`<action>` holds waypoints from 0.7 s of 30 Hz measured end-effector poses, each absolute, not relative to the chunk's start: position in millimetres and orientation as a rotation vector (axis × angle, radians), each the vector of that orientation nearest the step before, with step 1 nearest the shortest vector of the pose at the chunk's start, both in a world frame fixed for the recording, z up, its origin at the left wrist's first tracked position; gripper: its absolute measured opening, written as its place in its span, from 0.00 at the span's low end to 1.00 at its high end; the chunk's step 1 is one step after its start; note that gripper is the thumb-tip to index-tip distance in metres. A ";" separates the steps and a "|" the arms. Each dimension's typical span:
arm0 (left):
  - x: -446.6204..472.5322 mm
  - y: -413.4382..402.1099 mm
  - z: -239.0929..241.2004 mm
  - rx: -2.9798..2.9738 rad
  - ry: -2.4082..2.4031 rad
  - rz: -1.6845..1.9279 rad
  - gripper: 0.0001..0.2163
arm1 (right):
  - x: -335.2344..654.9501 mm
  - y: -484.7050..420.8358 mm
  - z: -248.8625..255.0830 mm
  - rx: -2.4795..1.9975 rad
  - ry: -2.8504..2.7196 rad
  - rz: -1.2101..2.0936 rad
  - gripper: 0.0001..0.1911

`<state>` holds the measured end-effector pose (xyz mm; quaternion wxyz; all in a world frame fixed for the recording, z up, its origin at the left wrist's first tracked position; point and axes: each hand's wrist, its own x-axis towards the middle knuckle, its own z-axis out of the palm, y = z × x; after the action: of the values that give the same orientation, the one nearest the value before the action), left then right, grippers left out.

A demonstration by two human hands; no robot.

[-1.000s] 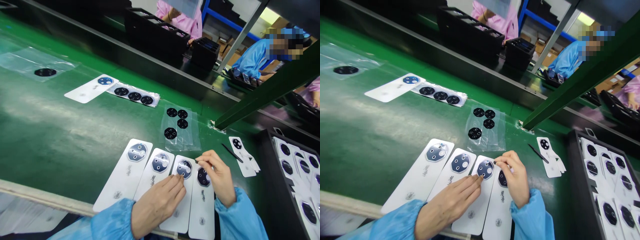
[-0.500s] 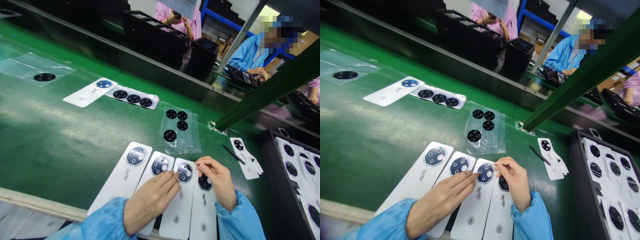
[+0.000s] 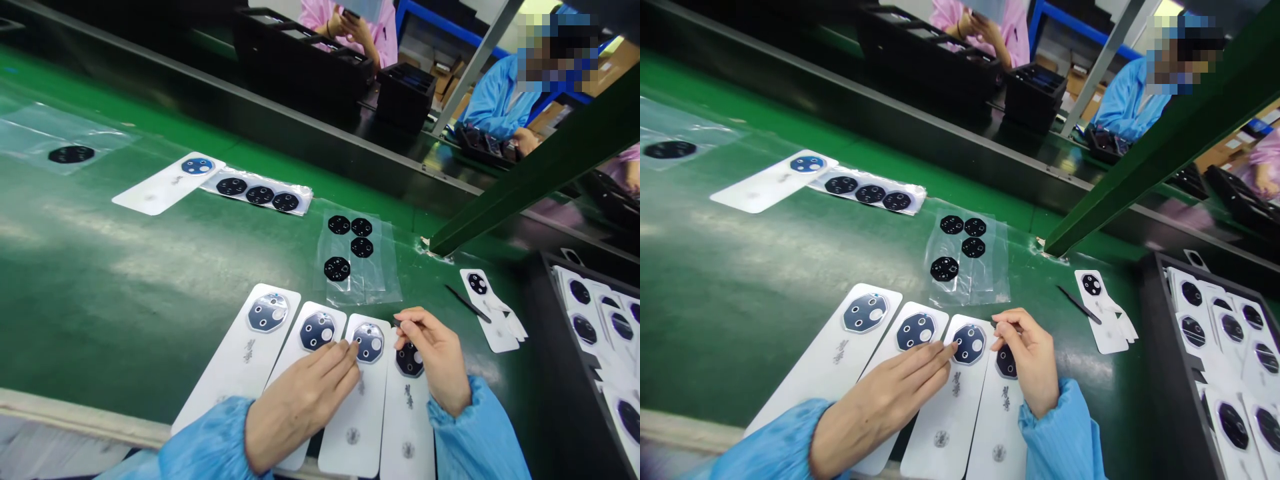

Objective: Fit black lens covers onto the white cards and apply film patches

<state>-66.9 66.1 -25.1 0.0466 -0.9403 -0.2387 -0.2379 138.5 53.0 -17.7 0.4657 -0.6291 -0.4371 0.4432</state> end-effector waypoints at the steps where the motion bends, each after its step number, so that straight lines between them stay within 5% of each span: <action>1: -66.7 66.2 -24.9 -2.872 -0.726 -0.720 0.14 | 138.2 52.6 -16.8 -1.561 -1.065 1.095 0.10; 9: -66.1 67.0 -25.0 -2.876 -0.705 -0.682 0.16 | 128.1 52.0 -11.3 -1.572 -1.334 1.064 0.05; 21: -64.9 66.5 -29.3 -2.916 -0.687 -0.718 0.15 | 100.6 55.1 -18.6 -1.557 -1.893 0.393 0.14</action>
<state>-64.9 66.5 -29.3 0.0305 -0.9461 -0.2230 -0.2330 100.6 55.1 -18.6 0.3237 -0.5934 -0.7215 0.1500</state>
